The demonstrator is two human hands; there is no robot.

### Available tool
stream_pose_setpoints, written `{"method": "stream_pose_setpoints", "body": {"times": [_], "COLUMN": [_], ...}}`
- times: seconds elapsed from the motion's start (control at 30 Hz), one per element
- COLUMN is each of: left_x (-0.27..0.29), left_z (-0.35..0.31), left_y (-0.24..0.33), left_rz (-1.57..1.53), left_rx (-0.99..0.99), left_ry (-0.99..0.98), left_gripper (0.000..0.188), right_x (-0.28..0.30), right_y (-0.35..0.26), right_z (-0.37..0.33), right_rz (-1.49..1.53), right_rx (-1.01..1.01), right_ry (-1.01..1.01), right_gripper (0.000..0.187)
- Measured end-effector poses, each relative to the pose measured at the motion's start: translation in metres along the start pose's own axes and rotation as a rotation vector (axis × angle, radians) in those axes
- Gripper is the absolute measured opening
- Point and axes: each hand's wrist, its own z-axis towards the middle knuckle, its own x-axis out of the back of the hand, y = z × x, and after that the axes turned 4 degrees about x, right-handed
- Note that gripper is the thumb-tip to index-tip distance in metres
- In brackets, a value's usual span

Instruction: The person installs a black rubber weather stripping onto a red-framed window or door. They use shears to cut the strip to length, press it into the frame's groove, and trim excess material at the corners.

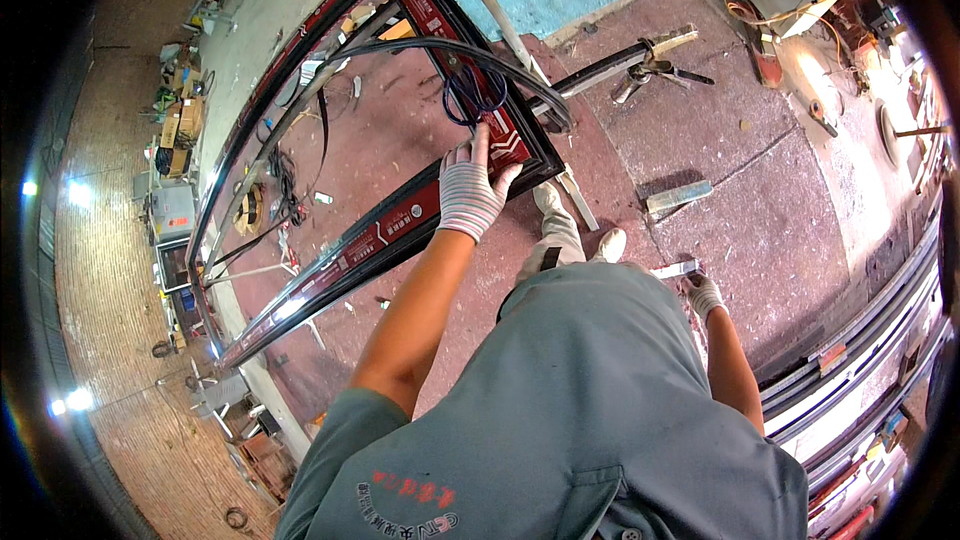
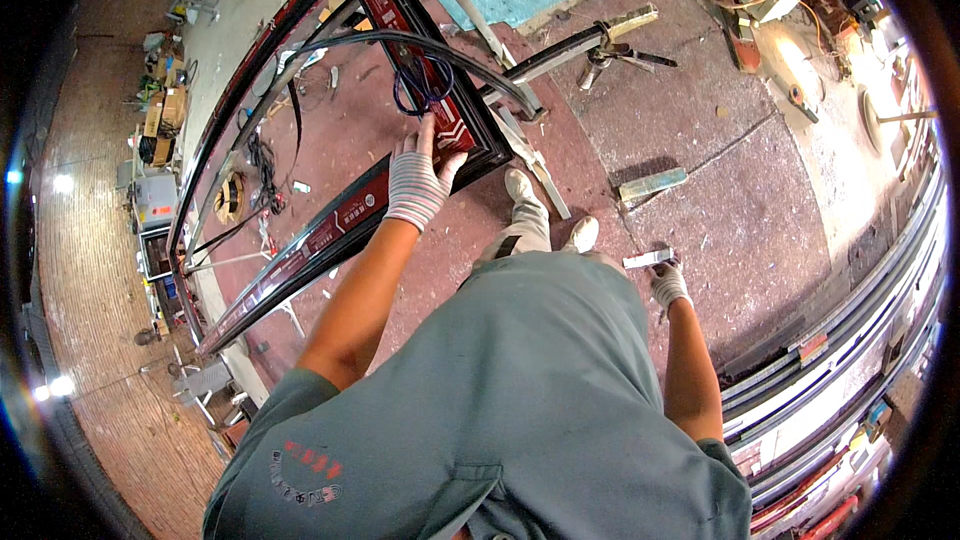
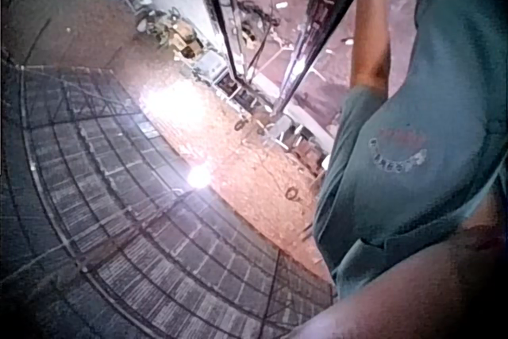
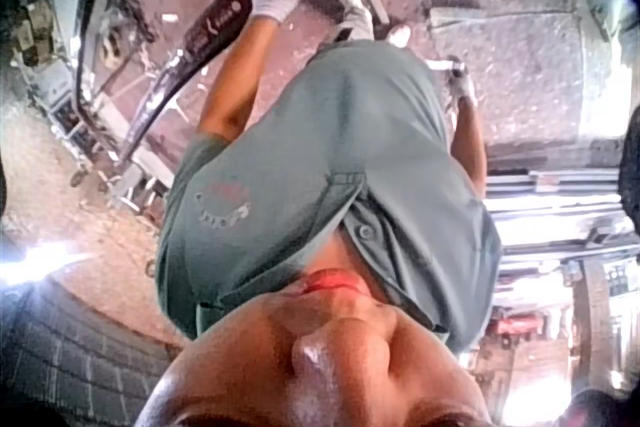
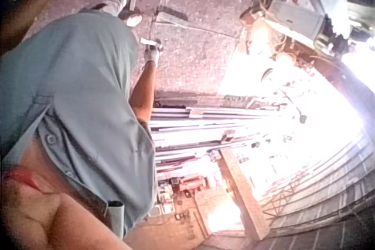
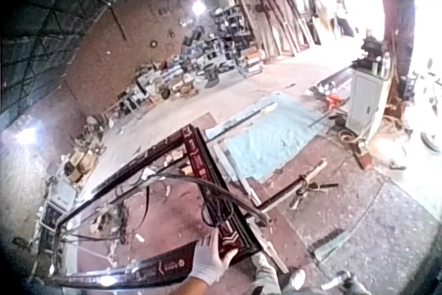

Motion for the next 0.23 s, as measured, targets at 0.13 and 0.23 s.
{"method": "stream_pose_setpoints", "body": {"times": [0.13,0.23], "left_x": [0.008,0.009], "left_z": [-0.01,-0.014], "left_y": [-0.01,-0.012], "left_rz": [0.006,0.098], "left_rx": [0.067,0.148], "left_ry": [-0.053,-0.159], "left_gripper": [0.09,0.092], "right_x": [0.0,-0.003], "right_y": [0.012,0.017], "right_z": [0.003,0.003], "right_rz": [-0.017,0.134], "right_rx": [0.011,0.046], "right_ry": [0.033,0.011], "right_gripper": [0.027,0.041]}}
